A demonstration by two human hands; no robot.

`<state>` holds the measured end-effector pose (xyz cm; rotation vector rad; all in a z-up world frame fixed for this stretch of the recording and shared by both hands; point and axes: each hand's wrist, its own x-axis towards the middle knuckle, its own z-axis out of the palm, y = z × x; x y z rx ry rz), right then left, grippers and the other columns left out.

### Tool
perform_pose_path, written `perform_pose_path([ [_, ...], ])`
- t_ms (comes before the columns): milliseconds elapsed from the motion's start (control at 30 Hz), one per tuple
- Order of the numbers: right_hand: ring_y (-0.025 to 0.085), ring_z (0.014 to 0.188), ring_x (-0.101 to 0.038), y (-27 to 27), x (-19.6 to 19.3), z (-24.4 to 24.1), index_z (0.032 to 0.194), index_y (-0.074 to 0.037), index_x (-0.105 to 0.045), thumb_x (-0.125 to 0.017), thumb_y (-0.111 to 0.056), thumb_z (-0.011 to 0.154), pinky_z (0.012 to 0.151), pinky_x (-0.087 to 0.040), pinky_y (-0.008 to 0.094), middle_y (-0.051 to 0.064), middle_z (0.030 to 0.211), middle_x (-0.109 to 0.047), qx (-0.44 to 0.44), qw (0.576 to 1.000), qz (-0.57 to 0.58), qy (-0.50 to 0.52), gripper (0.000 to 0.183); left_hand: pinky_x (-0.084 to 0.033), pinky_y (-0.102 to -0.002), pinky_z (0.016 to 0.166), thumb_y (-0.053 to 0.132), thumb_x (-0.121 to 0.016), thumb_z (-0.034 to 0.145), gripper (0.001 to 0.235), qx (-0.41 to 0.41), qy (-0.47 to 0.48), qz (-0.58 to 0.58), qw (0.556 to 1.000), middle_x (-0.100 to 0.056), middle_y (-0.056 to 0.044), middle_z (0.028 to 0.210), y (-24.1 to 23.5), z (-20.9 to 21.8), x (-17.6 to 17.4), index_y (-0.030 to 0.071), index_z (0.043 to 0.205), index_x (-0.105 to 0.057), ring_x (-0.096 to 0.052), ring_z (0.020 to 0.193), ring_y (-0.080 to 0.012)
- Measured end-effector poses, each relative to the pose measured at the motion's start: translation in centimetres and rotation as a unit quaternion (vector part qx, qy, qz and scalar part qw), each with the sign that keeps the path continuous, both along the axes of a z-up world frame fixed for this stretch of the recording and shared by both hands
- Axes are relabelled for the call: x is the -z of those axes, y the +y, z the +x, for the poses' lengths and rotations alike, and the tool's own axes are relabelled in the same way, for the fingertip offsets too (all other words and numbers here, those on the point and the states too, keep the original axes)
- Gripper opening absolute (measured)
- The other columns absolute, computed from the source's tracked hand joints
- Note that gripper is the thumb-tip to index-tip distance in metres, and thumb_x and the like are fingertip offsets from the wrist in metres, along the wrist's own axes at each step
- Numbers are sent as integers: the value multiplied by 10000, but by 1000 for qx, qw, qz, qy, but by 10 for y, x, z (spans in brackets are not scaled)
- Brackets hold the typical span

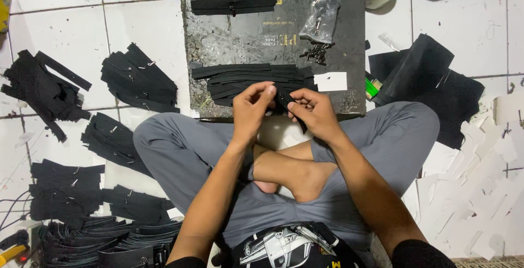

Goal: The person sits cross-legged on the floor and assembles black elastic strap pieces, folding and pressing the ends together by hand. They pick up small metal swivel hooks from the board and attach them to the strap ends, placing finished straps on the pile.

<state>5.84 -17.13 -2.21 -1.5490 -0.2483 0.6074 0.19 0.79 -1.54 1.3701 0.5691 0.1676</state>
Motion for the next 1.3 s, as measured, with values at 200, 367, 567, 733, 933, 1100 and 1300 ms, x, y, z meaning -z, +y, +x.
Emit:
perform_pose_path([
  [200, 155, 603, -678, 3, -6, -2, 1121, 43, -698, -709, -153, 958, 581, -585, 285, 145, 690, -686, 15, 999, 22, 19, 255, -524, -228, 581, 157, -853, 859, 54, 22, -7, 42, 999, -720, -27, 640, -3, -1, -3, 118, 883, -824, -630, 638, -54],
  [367, 151, 540, -668, 5, 0, -2, 1047, 32, -722, -716, -138, 967, 526, -564, 260, 147, 637, -684, 32, 999, 4, -2, 187, -535, -251, 577, 150, -849, 865, 49, 17, -23, 71, 997, -734, -48, 652, -7, -2, -3, 116, 893, -828, -647, 648, -68],
  [567, 129, 520, -662, 10, -12, -2, 1013, 37, -731, -718, -111, 949, 501, -547, 237, 154, 640, -701, 37, 999, -1, -25, 162, -551, -292, 644, 144, -781, 928, 94, -33, -25, 51, 998, -744, -100, 682, -6, -1, -15, 74, 986, -805, -670, 684, -119],
  [733, 148, 534, -682, 11, -13, -5, 1038, 55, -727, -688, -96, 962, 523, -560, 268, 158, 645, -702, 34, 999, 13, -17, 174, -538, -284, 672, 190, -747, 969, 138, -43, -26, 29, 998, -754, -108, 702, -3, 1, -9, 70, 1027, -784, -677, 715, -110],
  [933, 164, 519, -670, 13, -18, -4, 1089, 95, -696, -617, -92, 974, 523, -538, 275, 164, 634, -679, 38, 998, 51, 14, 233, -545, -292, 681, 199, -726, 992, 164, -41, -31, 11, 999, -755, -131, 714, -1, 1, 7, 59, 1073, -755, -716, 700, -150],
  [1100, 138, 489, -655, 11, -13, -6, 1070, 64, -712, -656, -83, 976, 486, -504, 238, 158, 645, -695, 27, 999, 17, -9, 184, -554, -286, 672, 216, -786, 946, 150, -23, -24, 14, 999, -753, -70, 741, -15, -3, 15, 81, 1010, -778, -675, 726, -98],
  [1300, 150, 525, -674, 15, -12, -7, 1061, 60, -711, -665, -99, 974, 524, -535, 259, 158, 681, -707, 12, 1000, 25, -3, 188, -523, -247, 656, 175, -738, 981, 116, -68, -29, 29, 997, -732, -75, 675, -11, -3, 11, 61, 1002, -750, -651, 683, -83],
])
